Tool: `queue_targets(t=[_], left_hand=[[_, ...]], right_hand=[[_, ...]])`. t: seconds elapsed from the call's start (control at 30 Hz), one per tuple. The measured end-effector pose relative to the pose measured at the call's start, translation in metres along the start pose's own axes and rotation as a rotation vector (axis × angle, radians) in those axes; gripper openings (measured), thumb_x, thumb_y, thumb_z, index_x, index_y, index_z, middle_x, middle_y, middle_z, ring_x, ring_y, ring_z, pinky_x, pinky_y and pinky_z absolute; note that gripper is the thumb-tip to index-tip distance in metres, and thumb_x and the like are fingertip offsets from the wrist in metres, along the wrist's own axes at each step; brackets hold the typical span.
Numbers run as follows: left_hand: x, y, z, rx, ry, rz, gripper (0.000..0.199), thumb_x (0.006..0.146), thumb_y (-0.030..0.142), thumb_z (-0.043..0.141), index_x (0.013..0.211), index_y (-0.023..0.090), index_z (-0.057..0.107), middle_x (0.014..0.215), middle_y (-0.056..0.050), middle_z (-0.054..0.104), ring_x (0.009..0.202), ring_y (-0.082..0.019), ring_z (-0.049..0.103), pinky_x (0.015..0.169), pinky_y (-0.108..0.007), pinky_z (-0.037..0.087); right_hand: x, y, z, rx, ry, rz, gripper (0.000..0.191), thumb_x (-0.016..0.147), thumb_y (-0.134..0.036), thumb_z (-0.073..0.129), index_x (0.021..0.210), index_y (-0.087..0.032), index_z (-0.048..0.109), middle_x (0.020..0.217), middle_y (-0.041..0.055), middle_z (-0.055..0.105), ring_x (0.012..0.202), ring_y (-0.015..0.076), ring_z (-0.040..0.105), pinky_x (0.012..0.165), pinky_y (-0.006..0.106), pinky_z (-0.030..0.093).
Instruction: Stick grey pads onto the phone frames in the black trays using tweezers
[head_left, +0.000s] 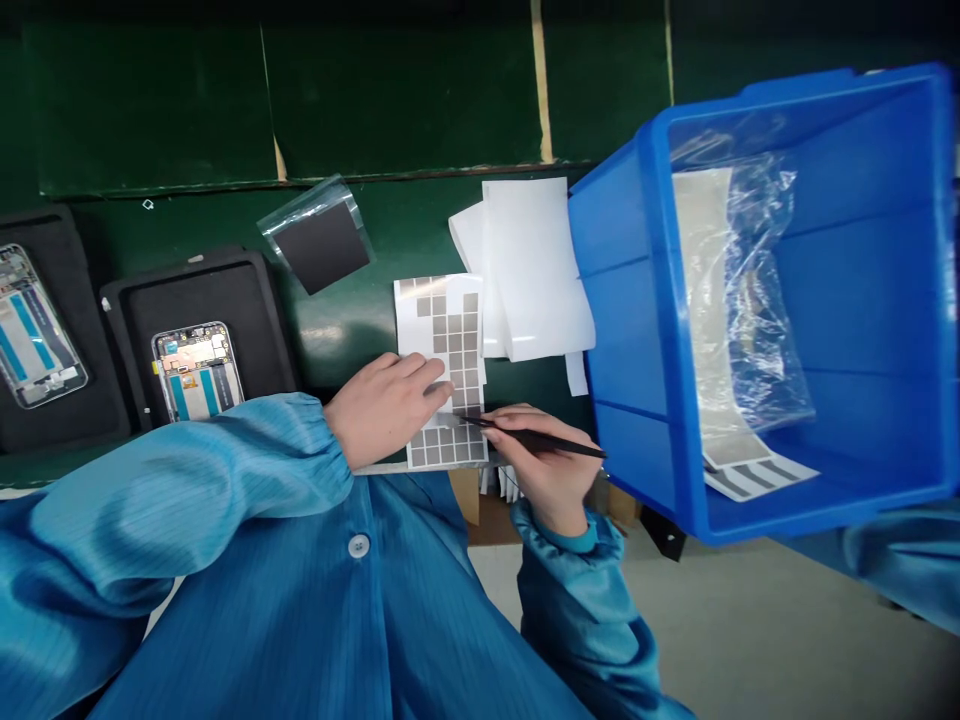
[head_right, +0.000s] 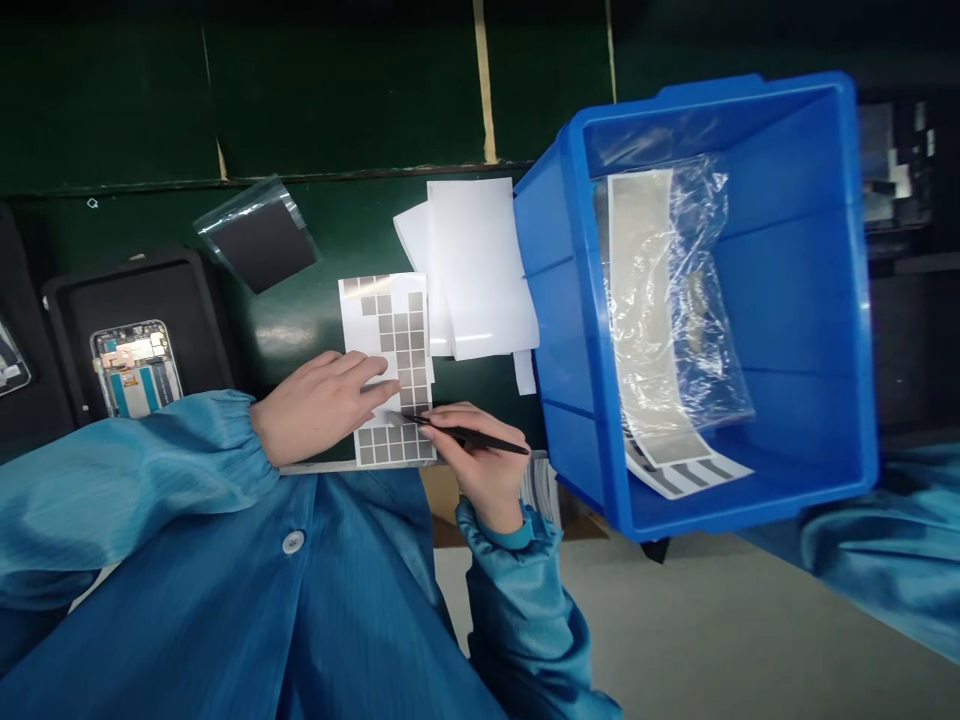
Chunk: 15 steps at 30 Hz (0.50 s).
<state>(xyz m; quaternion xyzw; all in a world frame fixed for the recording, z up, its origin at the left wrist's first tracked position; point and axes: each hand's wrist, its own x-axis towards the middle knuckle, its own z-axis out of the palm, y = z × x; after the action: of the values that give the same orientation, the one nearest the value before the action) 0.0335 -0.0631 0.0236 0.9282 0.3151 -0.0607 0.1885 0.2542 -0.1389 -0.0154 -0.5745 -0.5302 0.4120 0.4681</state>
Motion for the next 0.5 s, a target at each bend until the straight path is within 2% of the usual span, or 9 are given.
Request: queue_targets(t=[0.07,0.13,0.27,0.37,0.5], left_hand=[[-0.004,-0.001,-0.007,-0.105,0.004,-0.018,0.04,0.099,0.009,0.041,0.138,0.016,0.051,0.126,-0.01,0.063,0.114,-0.024,0.059,0.09,-0.038,0.047],[-0.012,-0.003,-0.017,-0.28,0.039,-0.047,0.041,0.099,0.012,0.045,0.14,0.017,0.05,0.126,-0.008,0.066,0.116,-0.023,0.06,0.094,-0.038,0.049],[-0.038,-0.009,-0.035,-0.604,0.138,-0.147,0.027,0.096,0.035,0.06,0.116,0.019,0.066,0.113,-0.004,0.071,0.104,-0.021,0.063,0.089,-0.036,0.053],[-0.059,-0.014,-0.039,-0.698,0.173,-0.21,0.011,0.094,0.026,0.062,0.095,0.019,0.07,0.096,-0.001,0.073,0.09,-0.017,0.063,0.081,-0.032,0.053],[-0.088,-0.023,-0.04,-0.74,0.258,-0.295,0.011,0.092,0.018,0.061,0.087,0.018,0.071,0.087,0.001,0.072,0.082,-0.015,0.062,0.076,-0.028,0.051]], right_hand=[[0.001,-0.009,0.0,0.021,0.034,-0.005,0.02,0.073,-0.013,0.084,0.086,-0.027,0.078,0.082,0.0017,0.08,0.076,0.0236,0.076,0.071,0.041,0.066],[0.004,-0.021,0.004,0.037,0.021,-0.026,0.022,0.072,-0.011,0.085,0.086,-0.027,0.078,0.082,0.0015,0.08,0.076,0.0232,0.076,0.07,0.04,0.066],[0.012,-0.042,0.022,0.1,-0.043,-0.101,0.026,0.07,-0.007,0.085,0.086,-0.027,0.078,0.08,0.001,0.079,0.074,0.022,0.076,0.07,0.038,0.065],[0.017,-0.054,0.042,0.142,-0.094,-0.111,0.027,0.069,-0.005,0.085,0.086,-0.026,0.078,0.08,0.0009,0.08,0.074,0.0215,0.076,0.071,0.037,0.065],[0.022,-0.067,0.073,0.18,-0.149,-0.029,0.023,0.071,-0.009,0.085,0.085,-0.025,0.078,0.08,0.001,0.08,0.074,0.0212,0.077,0.07,0.035,0.066]])
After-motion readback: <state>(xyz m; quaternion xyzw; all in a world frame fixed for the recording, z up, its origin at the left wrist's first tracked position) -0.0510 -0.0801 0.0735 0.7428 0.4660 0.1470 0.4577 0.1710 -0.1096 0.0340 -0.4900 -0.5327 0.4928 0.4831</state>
